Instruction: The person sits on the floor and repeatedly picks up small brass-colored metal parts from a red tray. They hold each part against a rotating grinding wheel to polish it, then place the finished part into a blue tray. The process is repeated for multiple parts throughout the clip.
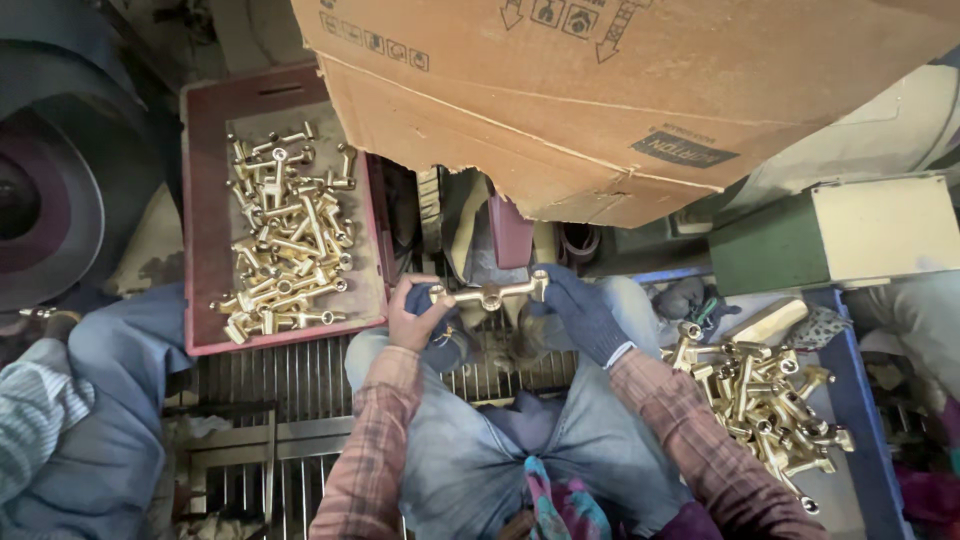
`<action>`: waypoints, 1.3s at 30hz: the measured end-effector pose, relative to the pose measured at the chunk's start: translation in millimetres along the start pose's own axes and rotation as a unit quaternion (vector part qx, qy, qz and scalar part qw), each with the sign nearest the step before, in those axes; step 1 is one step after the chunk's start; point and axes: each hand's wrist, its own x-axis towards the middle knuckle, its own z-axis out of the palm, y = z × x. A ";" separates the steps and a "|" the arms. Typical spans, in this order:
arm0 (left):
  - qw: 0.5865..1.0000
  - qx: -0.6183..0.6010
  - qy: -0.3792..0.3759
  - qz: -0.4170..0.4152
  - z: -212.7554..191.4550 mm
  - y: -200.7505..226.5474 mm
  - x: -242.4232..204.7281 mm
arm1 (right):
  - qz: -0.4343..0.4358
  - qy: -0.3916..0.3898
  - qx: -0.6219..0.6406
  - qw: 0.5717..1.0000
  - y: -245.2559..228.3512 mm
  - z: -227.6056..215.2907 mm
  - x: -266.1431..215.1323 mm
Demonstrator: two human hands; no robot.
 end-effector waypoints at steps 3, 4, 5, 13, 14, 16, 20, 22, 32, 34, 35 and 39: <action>0.999 0.029 0.004 0.030 6.0 7.7 11.7 | 0.039 0.018 0.080 0.996 5.3 4.0 14.1; 1.000 0.001 0.010 -0.008 8.3 6.6 14.2 | 0.039 0.026 0.059 0.997 8.3 5.0 17.9; 0.998 -0.027 0.017 -0.046 10.6 3.6 18.2 | 0.039 0.034 0.039 0.998 11.7 6.7 22.2; 0.963 -0.063 0.085 -0.247 9.2 -36.8 41.2 | 0.155 0.097 0.252 0.950 32.2 36.8 45.7; 0.951 -0.066 0.092 -0.288 9.2 -39.9 45.7 | 0.163 0.099 0.262 0.946 33.0 37.4 48.2; 0.929 -0.065 0.104 -0.350 9.1 -44.2 53.8 | 0.180 0.105 0.268 0.941 34.4 37.2 52.2; 0.894 -0.097 0.103 -0.426 4.3 -46.7 66.1 | 0.197 0.083 0.272 0.938 36.4 33.9 59.8; 0.885 -0.100 0.102 -0.444 2.4 -44.8 62.1 | 0.220 0.064 0.274 0.934 34.4 32.8 58.5; 0.998 -0.044 0.002 -0.032 -5.5 -27.3 6.8 | 0.028 0.008 0.058 0.998 13.7 13.7 13.9; 0.999 -0.046 0.001 -0.020 -1.3 -21.3 11.7 | 0.007 0.023 0.046 0.999 9.9 13.1 13.3; 0.998 -0.054 0.008 -0.027 1.4 -18.7 16.5 | 0.019 0.033 0.059 0.998 7.9 13.8 15.7; 0.978 -0.136 0.065 -0.142 8.8 -24.5 29.6 | 0.039 0.055 0.055 0.996 8.1 22.4 30.9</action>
